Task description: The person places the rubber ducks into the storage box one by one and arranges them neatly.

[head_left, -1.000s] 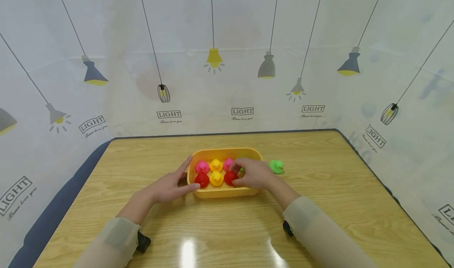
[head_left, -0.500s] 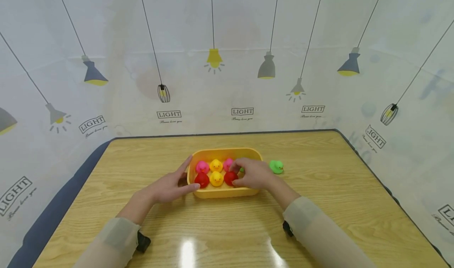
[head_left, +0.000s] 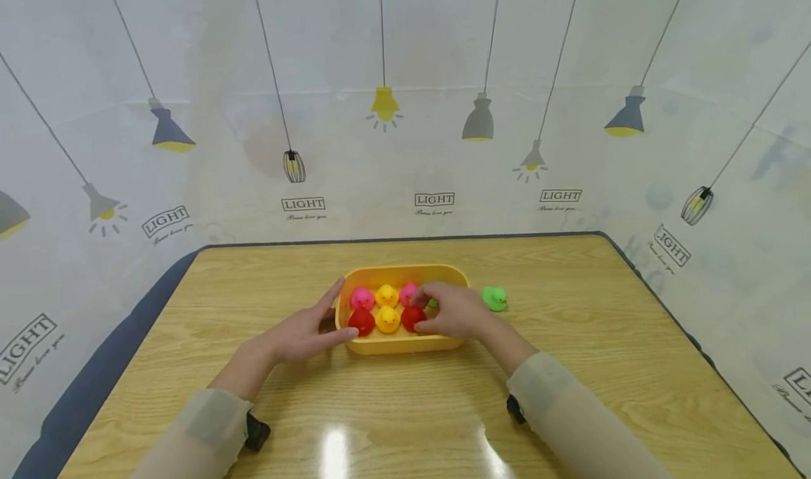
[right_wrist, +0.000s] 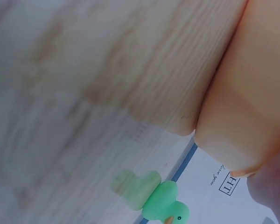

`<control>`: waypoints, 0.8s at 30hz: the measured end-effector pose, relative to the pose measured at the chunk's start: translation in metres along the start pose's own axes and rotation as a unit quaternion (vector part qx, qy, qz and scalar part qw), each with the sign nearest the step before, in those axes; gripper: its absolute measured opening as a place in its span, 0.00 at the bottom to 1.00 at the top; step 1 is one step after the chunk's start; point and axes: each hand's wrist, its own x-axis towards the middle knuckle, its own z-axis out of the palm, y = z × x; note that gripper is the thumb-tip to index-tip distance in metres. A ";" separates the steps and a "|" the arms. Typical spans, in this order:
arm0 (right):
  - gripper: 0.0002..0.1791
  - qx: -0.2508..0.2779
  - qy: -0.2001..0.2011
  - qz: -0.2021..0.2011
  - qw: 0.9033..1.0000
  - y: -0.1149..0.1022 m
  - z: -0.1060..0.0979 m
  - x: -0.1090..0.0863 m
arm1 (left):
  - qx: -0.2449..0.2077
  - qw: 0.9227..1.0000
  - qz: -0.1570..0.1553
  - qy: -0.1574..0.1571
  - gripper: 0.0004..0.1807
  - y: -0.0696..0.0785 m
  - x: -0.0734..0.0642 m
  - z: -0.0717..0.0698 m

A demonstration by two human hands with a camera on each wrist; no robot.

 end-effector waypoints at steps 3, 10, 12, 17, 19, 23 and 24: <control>0.19 0.025 0.015 -0.006 1.000 0.003 0.001 -0.002 | -0.002 1.000 0.000 -0.002 0.61 0.001 0.000 0.000; 0.19 0.152 0.077 -0.061 0.983 0.013 -0.009 -0.008 | -0.005 1.000 -0.004 -0.003 0.61 -0.001 0.001 -0.001; 0.19 0.171 0.092 -0.067 0.979 0.018 -0.016 -0.011 | -0.004 1.000 -0.005 -0.004 0.61 -0.001 0.001 -0.001; 0.17 0.180 0.112 -0.063 0.975 0.037 -0.036 -0.021 | -0.004 1.000 -0.010 -0.004 0.61 -0.002 0.000 -0.001; 0.16 0.176 0.117 -0.058 0.976 0.047 -0.044 -0.027 | -0.004 1.000 -0.009 -0.003 0.61 -0.002 0.000 -0.001; 0.16 0.159 0.121 -0.037 0.979 0.068 -0.057 -0.044 | -0.002 1.000 -0.004 -0.002 0.61 -0.001 0.000 -0.001; 0.17 0.154 0.121 -0.031 0.980 0.073 -0.060 -0.049 | -0.002 1.000 -0.004 -0.001 0.61 -0.001 -0.001 -0.001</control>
